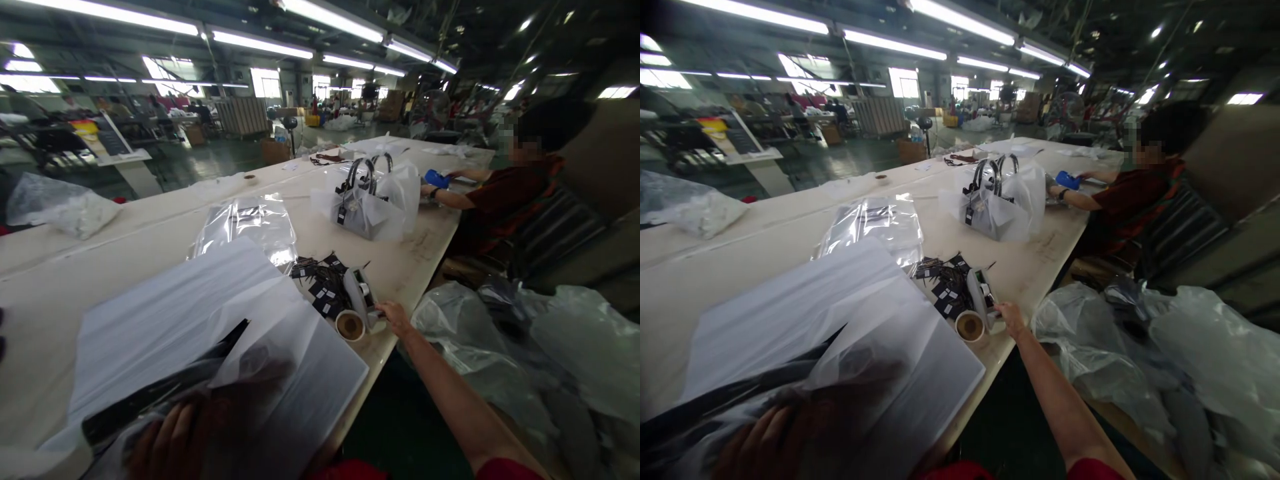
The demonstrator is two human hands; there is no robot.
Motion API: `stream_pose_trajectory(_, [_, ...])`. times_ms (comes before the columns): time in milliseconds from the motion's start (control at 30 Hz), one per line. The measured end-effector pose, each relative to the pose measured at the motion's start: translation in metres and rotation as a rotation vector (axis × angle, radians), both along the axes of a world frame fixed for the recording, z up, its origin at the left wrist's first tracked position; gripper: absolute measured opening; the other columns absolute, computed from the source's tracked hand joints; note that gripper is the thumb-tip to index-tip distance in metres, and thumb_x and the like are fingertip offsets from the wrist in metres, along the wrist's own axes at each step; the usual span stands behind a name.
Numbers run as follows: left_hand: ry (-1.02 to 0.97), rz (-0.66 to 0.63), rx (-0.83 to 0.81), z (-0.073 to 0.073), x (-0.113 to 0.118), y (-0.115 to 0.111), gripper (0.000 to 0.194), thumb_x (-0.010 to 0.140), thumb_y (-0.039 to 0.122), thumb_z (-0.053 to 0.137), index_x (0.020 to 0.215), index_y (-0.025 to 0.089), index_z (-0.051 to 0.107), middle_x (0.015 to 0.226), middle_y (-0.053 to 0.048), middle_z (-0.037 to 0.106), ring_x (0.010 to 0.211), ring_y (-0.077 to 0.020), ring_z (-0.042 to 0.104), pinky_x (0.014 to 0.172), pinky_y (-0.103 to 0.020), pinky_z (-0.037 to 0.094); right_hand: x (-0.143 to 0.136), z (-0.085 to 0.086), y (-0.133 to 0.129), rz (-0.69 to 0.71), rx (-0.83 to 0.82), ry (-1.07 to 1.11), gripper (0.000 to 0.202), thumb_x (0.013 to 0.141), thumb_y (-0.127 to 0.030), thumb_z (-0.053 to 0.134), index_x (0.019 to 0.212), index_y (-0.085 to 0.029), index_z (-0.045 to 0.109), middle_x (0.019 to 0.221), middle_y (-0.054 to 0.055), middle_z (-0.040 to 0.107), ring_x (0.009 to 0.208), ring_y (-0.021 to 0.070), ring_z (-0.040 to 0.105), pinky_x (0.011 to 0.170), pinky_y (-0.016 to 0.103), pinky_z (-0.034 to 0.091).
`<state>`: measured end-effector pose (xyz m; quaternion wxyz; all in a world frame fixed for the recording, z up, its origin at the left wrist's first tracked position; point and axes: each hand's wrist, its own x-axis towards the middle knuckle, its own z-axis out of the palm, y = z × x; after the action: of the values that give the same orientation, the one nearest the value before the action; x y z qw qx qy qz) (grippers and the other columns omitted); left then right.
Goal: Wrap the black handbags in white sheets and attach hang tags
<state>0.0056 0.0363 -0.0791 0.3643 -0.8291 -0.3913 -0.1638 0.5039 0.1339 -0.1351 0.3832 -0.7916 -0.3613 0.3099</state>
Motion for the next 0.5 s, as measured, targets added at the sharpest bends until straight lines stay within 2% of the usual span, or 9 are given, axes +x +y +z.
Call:
stream_pose_trajectory(67, [0.038, 0.0, 0.043, 0.001, 0.0, 0.0, 0.062, 0.079, 0.008, 0.055, 0.137, 0.011, 0.033, 0.106, -0.018, 0.061, 0.1, -0.0297, 0.057, 0.101, -0.05, 0.035, 0.002, 0.003, -0.014, -0.031, 0.05, 0.026, 0.025, 0.078, -0.038, 0.058, 0.069, -0.016, 0.063, 0.069, 0.002, 0.065, 0.071, 0.0157, 0.061, 0.067, 0.028, 0.048])
stream_pose_trajectory(200, [0.071, -0.026, 0.054, 0.002, -0.003, 0.002, 0.055, 0.079, 0.007, 0.056, 0.132, 0.011, 0.042, 0.107, -0.018, 0.062, 0.099, -0.0297, 0.058, 0.1, -0.049, 0.036, -0.003, 0.004, -0.056, -0.065, 0.127, 0.05, 0.032, 0.068, -0.045, 0.056, 0.075, -0.017, 0.068, 0.083, 0.006, 0.069, 0.086, 0.0215, 0.061, 0.075, 0.029, 0.046])
stream_pose_trajectory(267, [0.068, -0.022, 0.06, 0.001, -0.003, 0.003, 0.05, 0.078, 0.009, 0.058, 0.127, 0.01, 0.047, 0.109, -0.018, 0.061, 0.1, -0.0303, 0.058, 0.099, -0.049, 0.036, -0.01, -0.003, -0.072, -0.053, 0.107, 0.068, 0.038, 0.067, -0.049, 0.052, 0.075, -0.016, 0.068, 0.079, 0.008, 0.069, 0.079, 0.0214, 0.063, 0.068, 0.029, 0.048])
stream_pose_trajectory(367, [0.051, 0.025, 0.017, 0.003, 0.001, 0.002, 0.042, 0.079, 0.009, 0.058, 0.121, 0.011, 0.053, 0.109, -0.018, 0.061, 0.102, -0.03, 0.057, 0.098, -0.048, 0.037, -0.018, -0.015, -0.077, -0.031, 0.046, 0.039, 0.044, 0.069, -0.052, 0.047, 0.075, -0.014, 0.067, 0.066, 0.009, 0.067, 0.062, 0.0192, 0.063, 0.056, 0.028, 0.047])
stream_pose_trajectory(500, [-0.067, 0.13, -0.116, 0.009, 0.016, -0.004, 0.03, 0.084, 0.009, 0.048, 0.112, 0.013, 0.06, 0.107, -0.016, 0.061, 0.105, -0.0289, 0.055, 0.097, -0.047, 0.036, -0.014, -0.018, -0.072, 0.024, -0.037, -0.183, 0.038, 0.072, -0.047, 0.045, 0.069, -0.015, 0.065, 0.055, 0.006, 0.061, 0.055, 0.018, 0.059, 0.053, 0.028, 0.045])
